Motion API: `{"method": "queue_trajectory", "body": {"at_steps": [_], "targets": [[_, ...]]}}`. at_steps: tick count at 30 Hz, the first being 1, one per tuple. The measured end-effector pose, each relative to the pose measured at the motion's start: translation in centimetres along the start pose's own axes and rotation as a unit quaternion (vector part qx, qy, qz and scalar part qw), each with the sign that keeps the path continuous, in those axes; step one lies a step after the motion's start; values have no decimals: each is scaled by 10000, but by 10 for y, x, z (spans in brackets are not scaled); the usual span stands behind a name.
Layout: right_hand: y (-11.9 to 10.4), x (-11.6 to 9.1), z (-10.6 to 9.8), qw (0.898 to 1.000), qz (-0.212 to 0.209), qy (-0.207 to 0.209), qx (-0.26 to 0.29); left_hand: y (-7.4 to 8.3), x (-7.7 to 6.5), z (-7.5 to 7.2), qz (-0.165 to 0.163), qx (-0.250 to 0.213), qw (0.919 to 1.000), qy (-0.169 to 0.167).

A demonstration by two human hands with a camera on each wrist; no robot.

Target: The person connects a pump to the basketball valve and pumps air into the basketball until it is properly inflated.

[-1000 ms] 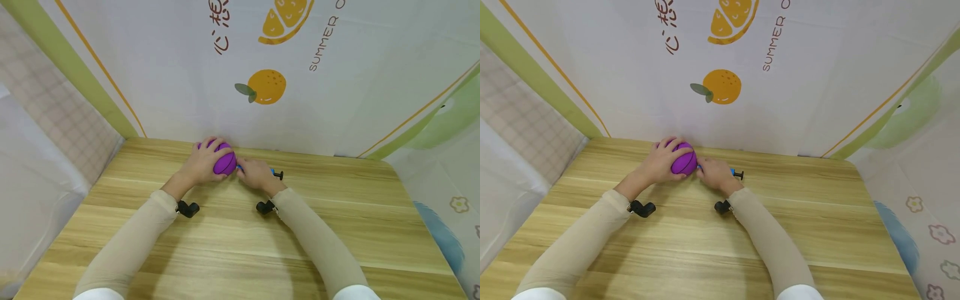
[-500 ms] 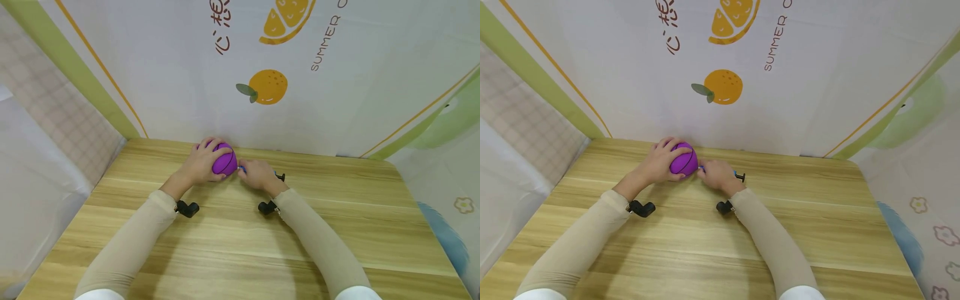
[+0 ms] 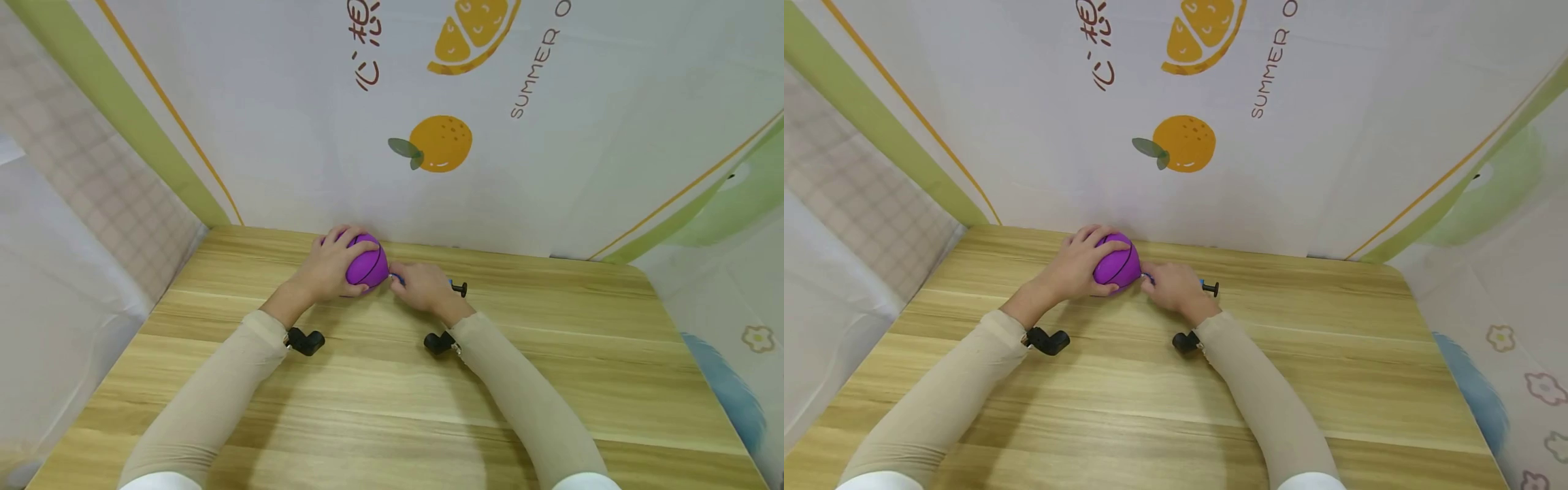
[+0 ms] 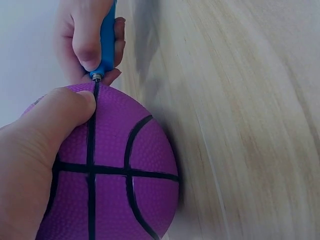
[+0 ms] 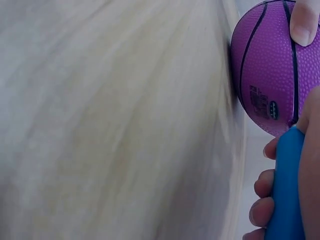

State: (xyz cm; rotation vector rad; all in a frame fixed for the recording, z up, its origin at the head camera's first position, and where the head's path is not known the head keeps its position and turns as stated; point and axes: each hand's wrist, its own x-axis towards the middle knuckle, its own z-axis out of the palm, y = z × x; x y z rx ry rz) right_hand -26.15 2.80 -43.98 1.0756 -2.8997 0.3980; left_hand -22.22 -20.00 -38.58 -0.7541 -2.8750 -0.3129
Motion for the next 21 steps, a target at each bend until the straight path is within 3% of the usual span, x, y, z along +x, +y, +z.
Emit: {"method": "queue_trajectory", "body": {"at_steps": [10,21], "targets": [[5,-6,1,9994,-148,314,-89,0,0,0,-82,-107,9999,-28],[3,-7,-5,10000,-10,12,65,0,1,2,137,-32,9999,-16]]}}
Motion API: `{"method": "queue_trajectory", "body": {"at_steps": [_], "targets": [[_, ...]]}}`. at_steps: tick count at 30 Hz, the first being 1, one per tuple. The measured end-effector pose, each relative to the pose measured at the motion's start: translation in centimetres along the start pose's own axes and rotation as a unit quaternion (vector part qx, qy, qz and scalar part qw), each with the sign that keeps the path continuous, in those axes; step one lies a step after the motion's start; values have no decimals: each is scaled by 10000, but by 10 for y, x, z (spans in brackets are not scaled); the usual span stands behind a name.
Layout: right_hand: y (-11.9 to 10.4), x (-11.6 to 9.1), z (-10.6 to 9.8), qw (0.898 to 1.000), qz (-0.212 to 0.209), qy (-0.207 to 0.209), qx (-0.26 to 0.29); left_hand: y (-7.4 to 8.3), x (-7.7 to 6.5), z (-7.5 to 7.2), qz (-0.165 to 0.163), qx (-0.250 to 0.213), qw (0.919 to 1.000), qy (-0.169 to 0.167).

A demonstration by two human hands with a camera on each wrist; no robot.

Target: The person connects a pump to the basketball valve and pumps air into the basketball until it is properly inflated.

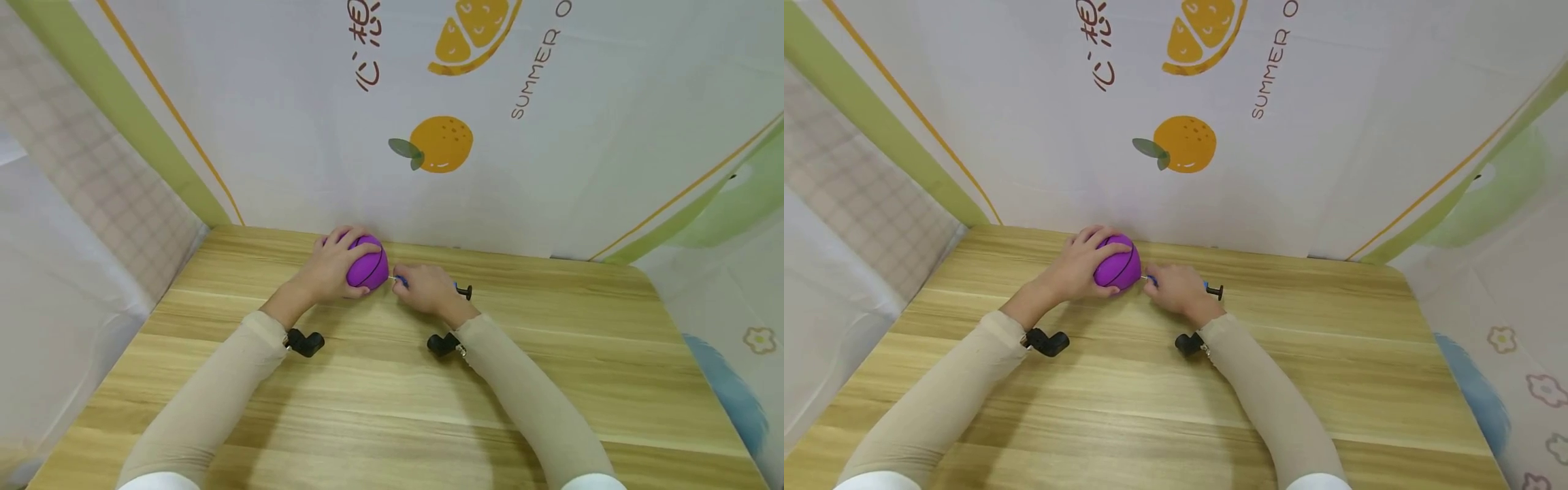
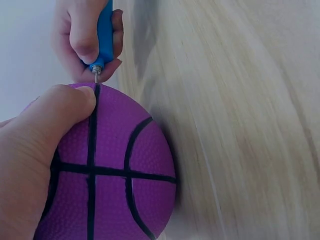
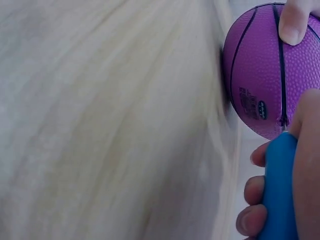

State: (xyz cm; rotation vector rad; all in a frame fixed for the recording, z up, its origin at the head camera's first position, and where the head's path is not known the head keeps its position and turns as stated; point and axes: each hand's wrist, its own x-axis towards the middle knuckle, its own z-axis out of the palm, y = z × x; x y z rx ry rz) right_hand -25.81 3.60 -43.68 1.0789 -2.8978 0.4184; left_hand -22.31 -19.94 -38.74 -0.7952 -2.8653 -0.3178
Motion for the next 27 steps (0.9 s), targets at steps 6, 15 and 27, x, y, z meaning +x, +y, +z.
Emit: {"method": "queue_trajectory", "body": {"at_steps": [6,15,27], "targets": [[-5,0,-5,9986,341,-355,217,-1,0,0,85,3,10000,13],[-5,-1,-3,9987,297,-353,234,-2,-3,0,115,-92,9999,74],[-1,-5,1,9988,-307,55,-388,-3,-3,0,30,-210,9998,16]]}}
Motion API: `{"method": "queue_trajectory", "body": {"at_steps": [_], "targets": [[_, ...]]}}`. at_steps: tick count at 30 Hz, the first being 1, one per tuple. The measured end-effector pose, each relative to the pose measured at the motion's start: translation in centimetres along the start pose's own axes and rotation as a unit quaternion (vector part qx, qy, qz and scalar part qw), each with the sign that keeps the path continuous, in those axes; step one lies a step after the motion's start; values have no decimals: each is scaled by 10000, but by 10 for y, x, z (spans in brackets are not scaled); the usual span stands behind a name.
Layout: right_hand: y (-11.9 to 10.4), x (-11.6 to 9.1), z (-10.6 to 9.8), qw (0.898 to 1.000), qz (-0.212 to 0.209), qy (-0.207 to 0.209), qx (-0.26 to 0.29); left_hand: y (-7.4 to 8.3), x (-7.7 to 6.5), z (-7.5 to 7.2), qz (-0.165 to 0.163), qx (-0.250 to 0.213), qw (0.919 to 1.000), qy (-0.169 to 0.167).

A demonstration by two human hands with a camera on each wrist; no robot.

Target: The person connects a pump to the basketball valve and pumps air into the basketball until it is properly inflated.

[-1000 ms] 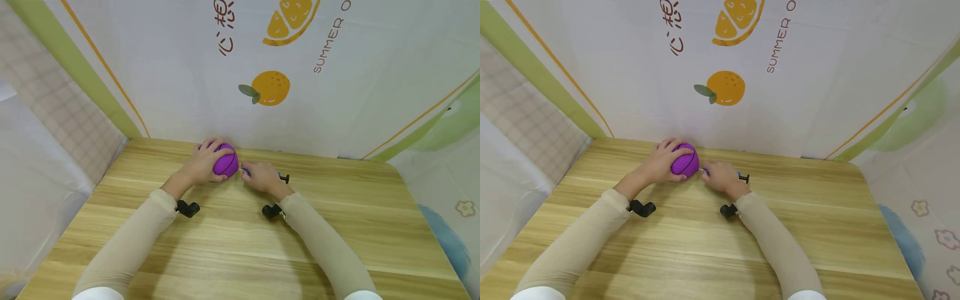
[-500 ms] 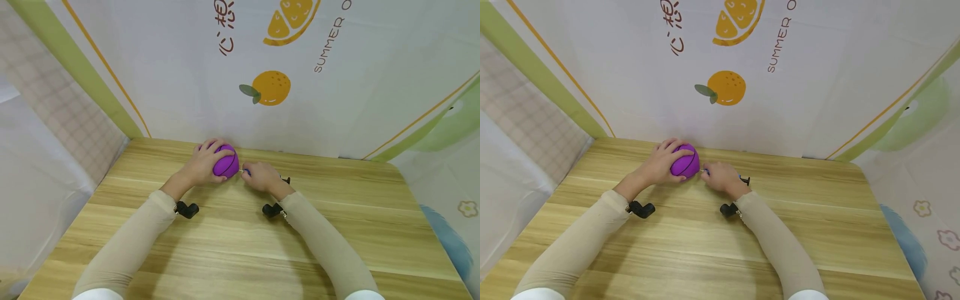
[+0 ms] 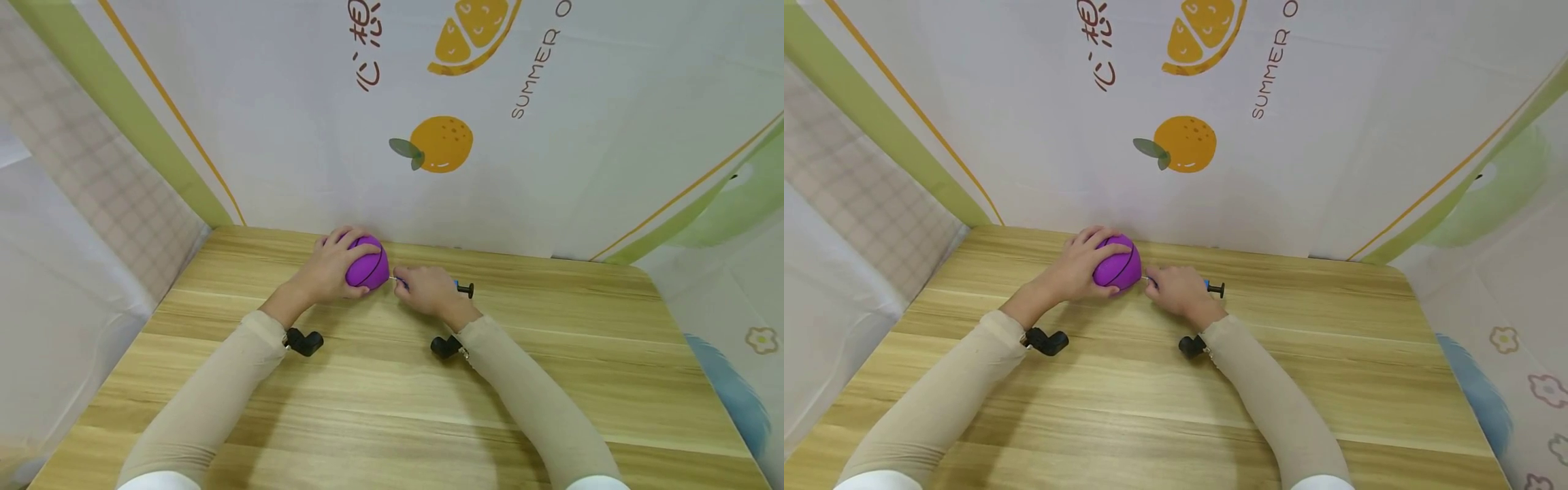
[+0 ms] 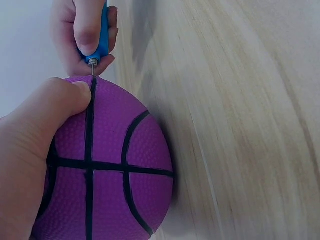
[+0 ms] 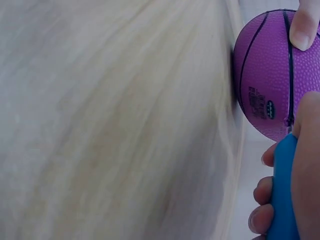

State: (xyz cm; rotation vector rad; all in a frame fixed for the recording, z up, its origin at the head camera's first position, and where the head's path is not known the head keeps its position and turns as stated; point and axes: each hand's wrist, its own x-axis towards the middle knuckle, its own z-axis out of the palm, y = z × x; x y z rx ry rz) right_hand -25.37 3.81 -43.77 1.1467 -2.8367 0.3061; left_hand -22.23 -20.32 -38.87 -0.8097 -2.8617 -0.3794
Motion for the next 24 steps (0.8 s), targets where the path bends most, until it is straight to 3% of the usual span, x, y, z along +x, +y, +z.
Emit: {"method": "queue_trajectory", "body": {"at_steps": [5,13,24], "targets": [[-1,-1,-1,10000,43,13,33,0,0,0,37,53,10000,8],[-5,1,-6,9919,735,-538,885,0,0,0,126,49,9999,31],[-3,-1,-6,9950,556,-540,625,-1,-2,0,139,9,9999,45]]}}
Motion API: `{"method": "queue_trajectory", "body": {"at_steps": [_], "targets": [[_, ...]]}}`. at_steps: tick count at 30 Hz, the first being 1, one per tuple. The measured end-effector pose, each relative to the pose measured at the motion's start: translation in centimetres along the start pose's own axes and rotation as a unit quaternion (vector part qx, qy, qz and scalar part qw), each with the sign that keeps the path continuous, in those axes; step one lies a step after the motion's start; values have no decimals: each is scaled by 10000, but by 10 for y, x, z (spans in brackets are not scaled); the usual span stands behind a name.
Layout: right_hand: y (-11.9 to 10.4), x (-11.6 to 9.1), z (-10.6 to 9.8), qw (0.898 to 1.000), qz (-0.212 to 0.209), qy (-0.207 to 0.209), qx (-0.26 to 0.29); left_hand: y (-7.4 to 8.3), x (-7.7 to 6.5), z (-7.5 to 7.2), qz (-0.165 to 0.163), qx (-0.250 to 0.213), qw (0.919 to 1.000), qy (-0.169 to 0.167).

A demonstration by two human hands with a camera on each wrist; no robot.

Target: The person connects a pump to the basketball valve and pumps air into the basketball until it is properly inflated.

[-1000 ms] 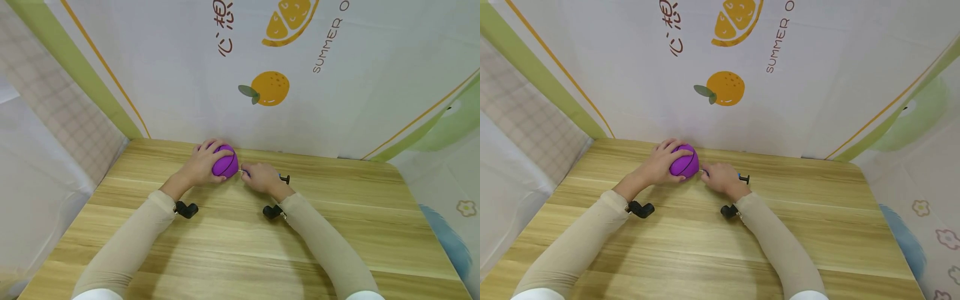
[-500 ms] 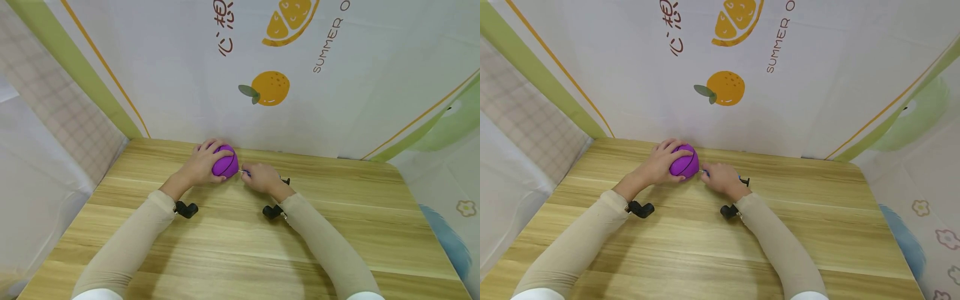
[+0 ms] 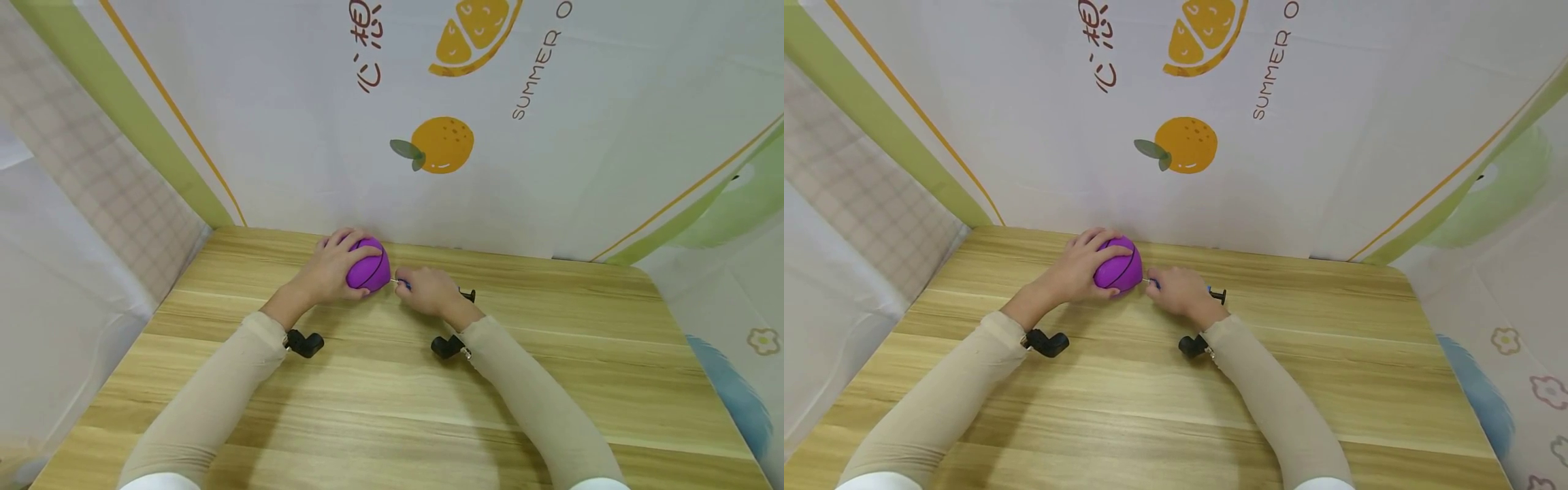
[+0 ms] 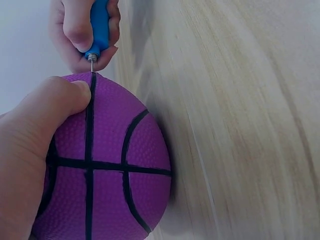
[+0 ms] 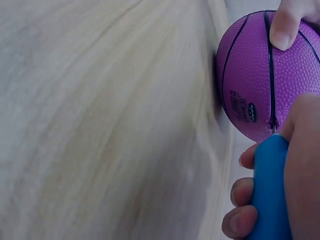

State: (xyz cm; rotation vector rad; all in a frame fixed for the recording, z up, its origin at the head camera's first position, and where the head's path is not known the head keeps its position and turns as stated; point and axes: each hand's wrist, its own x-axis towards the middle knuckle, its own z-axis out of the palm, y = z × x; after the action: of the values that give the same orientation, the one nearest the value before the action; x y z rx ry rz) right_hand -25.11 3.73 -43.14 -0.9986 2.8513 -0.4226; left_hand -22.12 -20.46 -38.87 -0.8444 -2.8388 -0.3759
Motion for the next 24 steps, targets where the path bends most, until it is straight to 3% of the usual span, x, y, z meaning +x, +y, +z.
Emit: {"method": "queue_trajectory", "body": {"at_steps": [7,14,18,24], "targets": [[8,-10,-5,9995,186,-128,231,5,4,5,18,-107,9999,-4],[60,-46,-18,9985,470,-65,265,-10,-7,0,-215,-534,9981,217],[84,-67,-30,9995,315,72,-13,-13,-5,-5,-214,-432,9986,206],[102,-94,-31,9995,214,220,-120,-6,0,-1,-224,-266,9994,25]]}}
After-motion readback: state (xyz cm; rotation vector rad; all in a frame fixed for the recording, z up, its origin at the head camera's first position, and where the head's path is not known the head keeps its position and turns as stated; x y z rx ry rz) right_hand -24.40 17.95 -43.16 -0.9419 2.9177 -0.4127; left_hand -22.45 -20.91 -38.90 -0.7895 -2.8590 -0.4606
